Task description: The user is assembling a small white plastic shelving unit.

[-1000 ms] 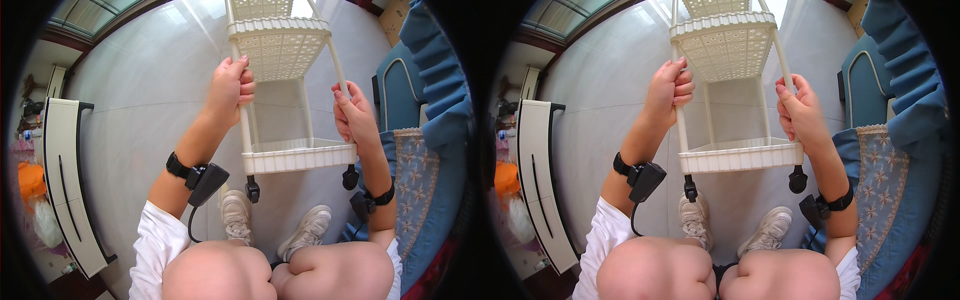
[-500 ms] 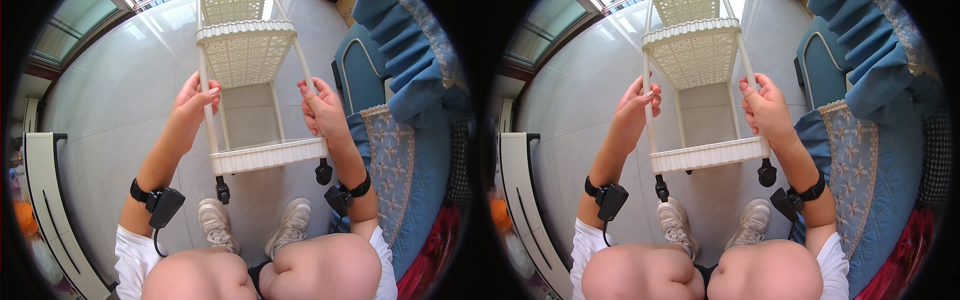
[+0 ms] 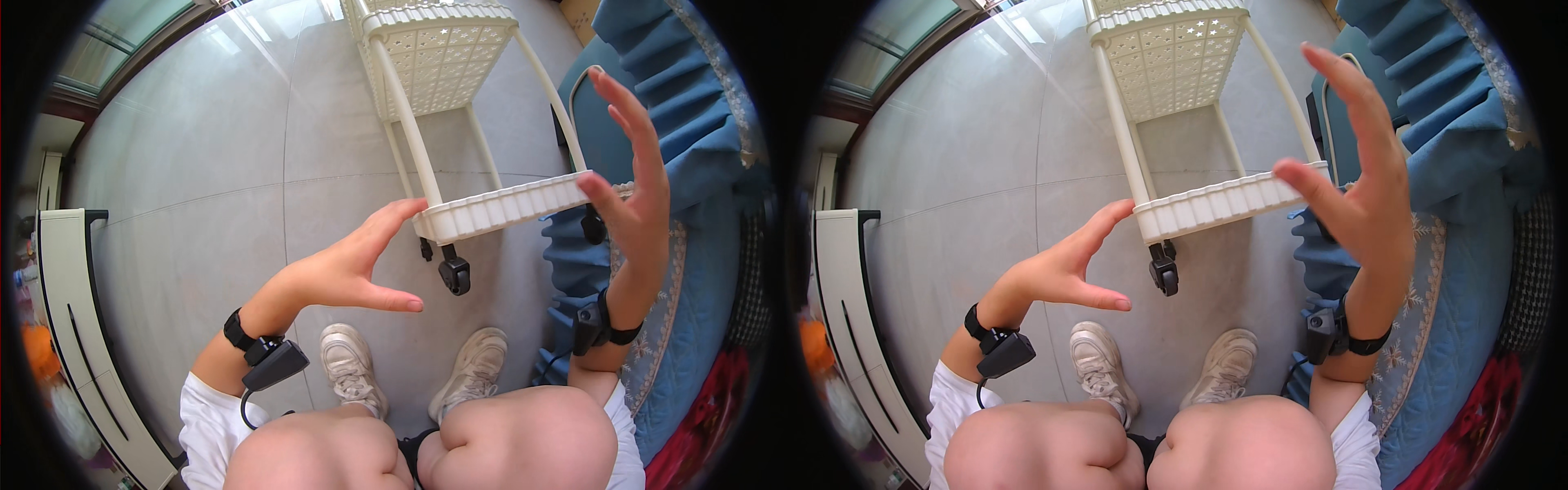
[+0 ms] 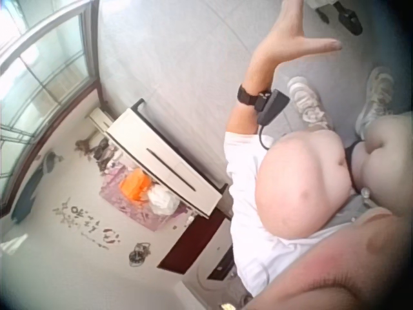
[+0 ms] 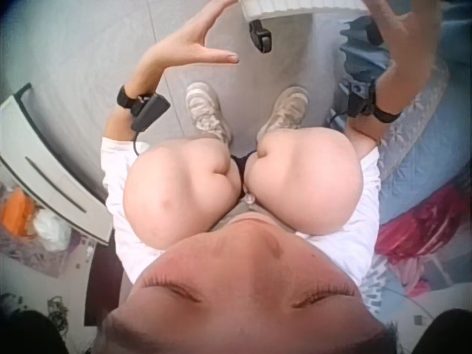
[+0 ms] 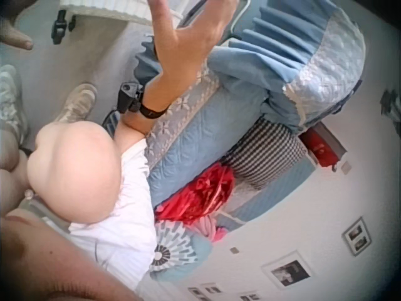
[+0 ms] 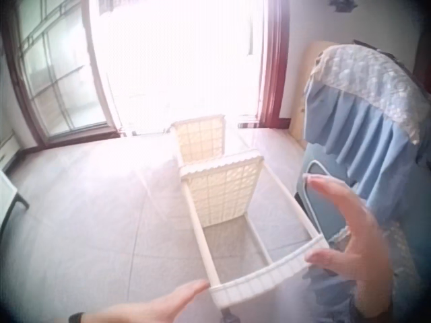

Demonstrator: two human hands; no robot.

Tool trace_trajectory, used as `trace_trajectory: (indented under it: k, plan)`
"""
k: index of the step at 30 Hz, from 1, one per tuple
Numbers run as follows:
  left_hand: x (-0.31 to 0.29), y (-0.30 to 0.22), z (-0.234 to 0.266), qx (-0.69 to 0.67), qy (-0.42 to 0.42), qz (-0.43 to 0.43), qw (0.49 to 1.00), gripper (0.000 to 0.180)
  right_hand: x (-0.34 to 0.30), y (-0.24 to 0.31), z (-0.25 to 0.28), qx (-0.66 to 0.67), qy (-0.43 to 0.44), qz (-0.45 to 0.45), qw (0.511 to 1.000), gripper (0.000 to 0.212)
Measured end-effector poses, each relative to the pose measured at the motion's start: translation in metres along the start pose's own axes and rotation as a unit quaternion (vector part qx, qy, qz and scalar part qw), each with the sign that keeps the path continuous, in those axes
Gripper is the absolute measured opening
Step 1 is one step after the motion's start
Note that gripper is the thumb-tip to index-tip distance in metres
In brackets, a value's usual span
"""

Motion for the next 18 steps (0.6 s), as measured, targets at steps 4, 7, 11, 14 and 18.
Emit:
trace_trajectory:
  k: [4,7,11,14,18]
  plan:
    - [0.022,0.011,-0.008,0.031,-0.007,-0.035,0.999,0.105,-0.025,0.055,-0.077,-0.016,0.173,0.083,0.981,0.096]
    - [0.025,0.008,-0.007,0.008,-0.030,-0.072,0.997,0.098,-0.039,0.058,-0.083,0.004,0.129,0.077,0.989,0.093]
    - [0.013,0.015,-0.001,0.102,-0.017,-0.094,0.990,0.089,-0.046,0.068,-0.093,-0.024,0.083,0.062,0.994,0.088]
    - [0.015,0.015,0.007,0.241,0.038,-0.123,0.962,0.086,-0.046,0.069,-0.092,-0.040,0.046,0.025,0.998,0.078]
    - [0.016,-0.001,-0.006,0.245,-0.030,-0.157,0.956,0.095,-0.046,0.067,-0.096,-0.048,0.037,0.017,0.998,0.079]
Point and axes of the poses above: each hand's wrist, its own x-axis towards the middle knuckle, its own z-axis out of the back of the hand, y = z × x, the point moved 6 cm from there along x, towards the middle knuckle, and after that the axes turned 9 degrees about -z, right-handed, at the moved point
